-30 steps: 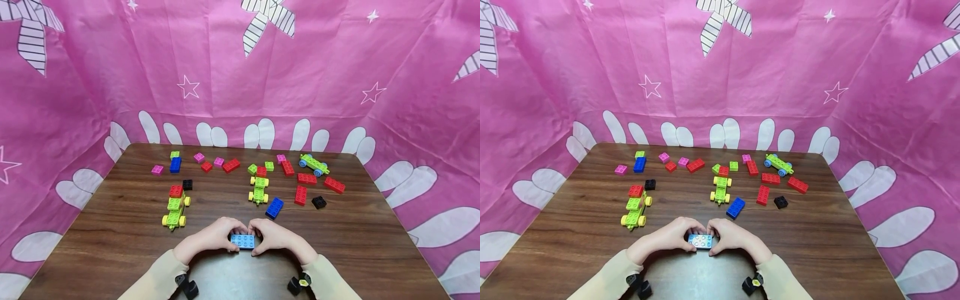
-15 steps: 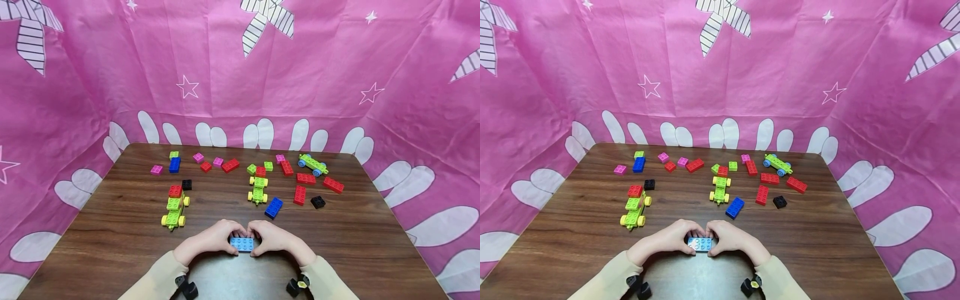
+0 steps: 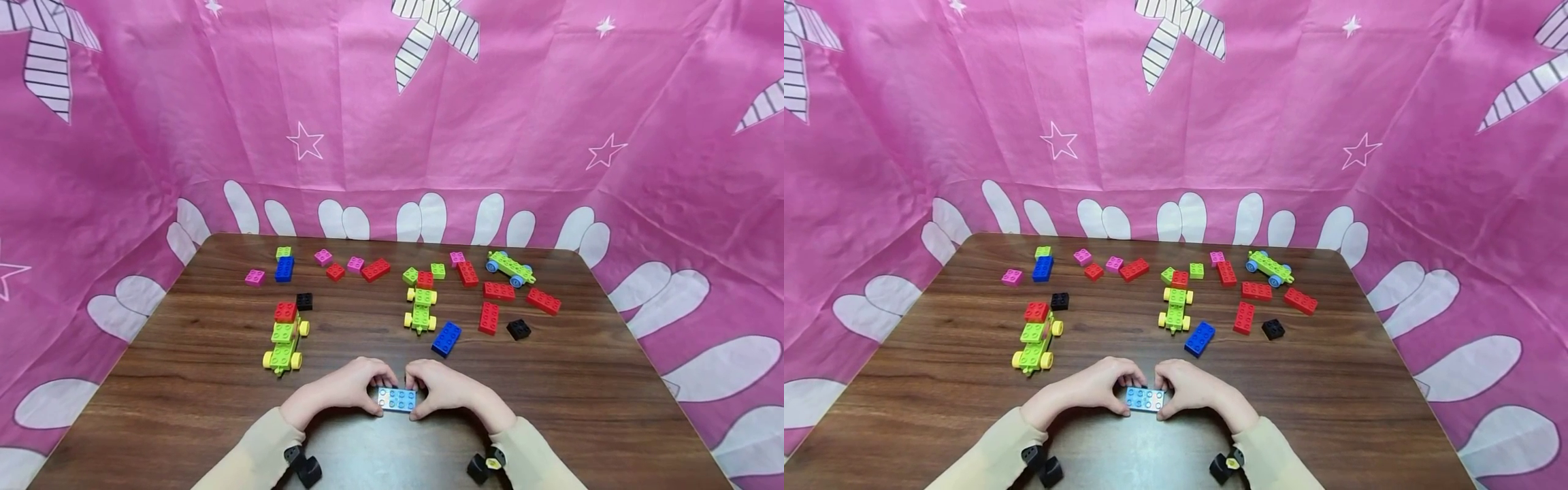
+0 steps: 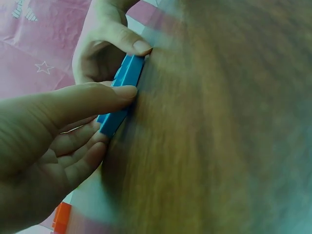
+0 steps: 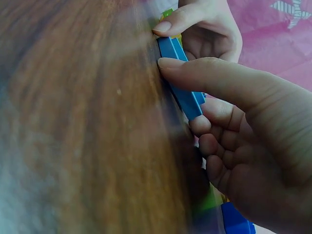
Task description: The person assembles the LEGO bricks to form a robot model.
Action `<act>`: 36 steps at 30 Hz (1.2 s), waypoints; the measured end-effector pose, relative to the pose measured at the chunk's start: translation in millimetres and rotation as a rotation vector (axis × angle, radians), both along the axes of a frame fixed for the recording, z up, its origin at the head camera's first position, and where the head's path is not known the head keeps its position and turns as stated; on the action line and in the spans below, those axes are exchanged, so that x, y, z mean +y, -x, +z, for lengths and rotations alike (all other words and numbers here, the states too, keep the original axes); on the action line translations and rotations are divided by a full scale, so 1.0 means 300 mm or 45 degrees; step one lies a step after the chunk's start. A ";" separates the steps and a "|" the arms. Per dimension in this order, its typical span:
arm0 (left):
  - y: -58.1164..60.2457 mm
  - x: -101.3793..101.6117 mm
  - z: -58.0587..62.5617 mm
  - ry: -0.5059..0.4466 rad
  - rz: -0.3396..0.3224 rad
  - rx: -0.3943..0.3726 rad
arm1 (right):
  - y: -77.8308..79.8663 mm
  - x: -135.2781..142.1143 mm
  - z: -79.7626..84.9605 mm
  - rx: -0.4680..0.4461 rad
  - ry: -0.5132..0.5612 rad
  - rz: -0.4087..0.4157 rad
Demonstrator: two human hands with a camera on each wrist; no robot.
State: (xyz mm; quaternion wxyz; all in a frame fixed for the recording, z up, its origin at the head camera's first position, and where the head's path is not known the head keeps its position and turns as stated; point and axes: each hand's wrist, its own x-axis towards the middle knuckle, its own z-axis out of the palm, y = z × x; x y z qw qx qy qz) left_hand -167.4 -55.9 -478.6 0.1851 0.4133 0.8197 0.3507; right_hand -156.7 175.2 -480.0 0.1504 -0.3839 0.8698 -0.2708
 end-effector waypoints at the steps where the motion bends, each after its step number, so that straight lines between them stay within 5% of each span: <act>1: 0.003 -0.003 -0.002 0.007 -0.005 -0.001 | 0.001 0.001 -0.001 0.005 0.002 0.009; 21: 0.021 -0.026 -0.016 0.018 -0.076 -0.020 | 0.009 0.014 -0.004 -0.064 0.031 0.013; 30: 0.024 -0.028 -0.014 0.021 -0.079 -0.039 | 0.019 0.053 0.028 -0.194 0.188 0.019; 36: 0.023 -0.033 -0.013 0.002 -0.095 -0.028 | 0.034 0.115 0.067 -0.119 0.294 -0.003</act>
